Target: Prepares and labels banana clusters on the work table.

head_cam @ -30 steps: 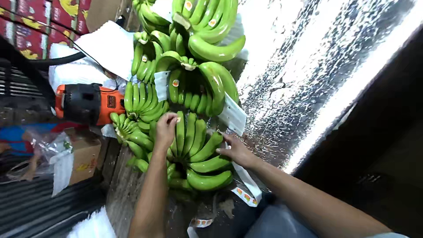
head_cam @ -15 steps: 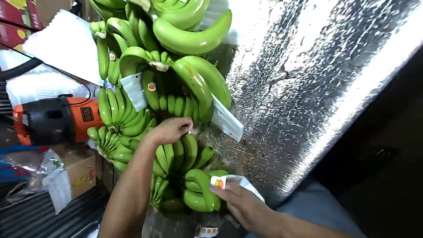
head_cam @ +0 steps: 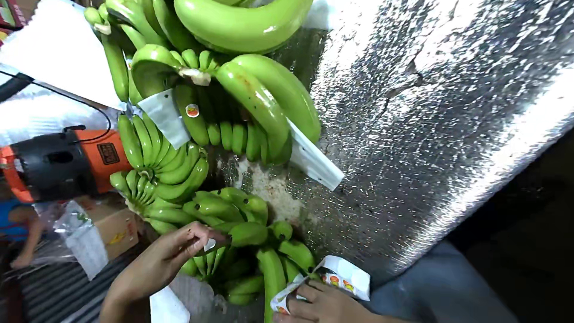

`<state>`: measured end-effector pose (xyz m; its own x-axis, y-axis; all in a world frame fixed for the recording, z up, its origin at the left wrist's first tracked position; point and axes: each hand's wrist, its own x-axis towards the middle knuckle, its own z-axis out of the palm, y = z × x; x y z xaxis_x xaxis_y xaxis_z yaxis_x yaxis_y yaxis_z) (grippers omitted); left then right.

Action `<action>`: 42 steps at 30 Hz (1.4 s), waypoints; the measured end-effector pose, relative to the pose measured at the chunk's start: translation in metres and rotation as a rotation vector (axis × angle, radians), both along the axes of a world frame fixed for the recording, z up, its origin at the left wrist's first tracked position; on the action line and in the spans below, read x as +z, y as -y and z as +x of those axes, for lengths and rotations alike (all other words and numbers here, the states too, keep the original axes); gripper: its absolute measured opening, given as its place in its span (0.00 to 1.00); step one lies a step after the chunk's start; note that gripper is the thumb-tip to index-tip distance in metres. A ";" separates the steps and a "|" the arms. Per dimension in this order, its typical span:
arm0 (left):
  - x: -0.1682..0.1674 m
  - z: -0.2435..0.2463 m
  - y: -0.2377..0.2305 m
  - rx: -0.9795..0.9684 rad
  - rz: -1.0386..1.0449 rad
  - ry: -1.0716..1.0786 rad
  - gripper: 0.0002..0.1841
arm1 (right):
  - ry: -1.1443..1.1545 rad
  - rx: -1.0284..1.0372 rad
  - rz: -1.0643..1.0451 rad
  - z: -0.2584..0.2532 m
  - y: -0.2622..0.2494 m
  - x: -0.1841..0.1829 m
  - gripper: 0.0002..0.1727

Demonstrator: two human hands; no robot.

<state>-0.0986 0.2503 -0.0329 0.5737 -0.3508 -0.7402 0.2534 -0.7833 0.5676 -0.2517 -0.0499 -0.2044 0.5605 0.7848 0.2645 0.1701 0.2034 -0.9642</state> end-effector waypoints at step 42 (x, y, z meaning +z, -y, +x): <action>-0.027 -0.124 0.084 0.325 0.216 0.846 0.11 | -1.006 -0.688 -0.071 -0.042 0.074 0.135 0.16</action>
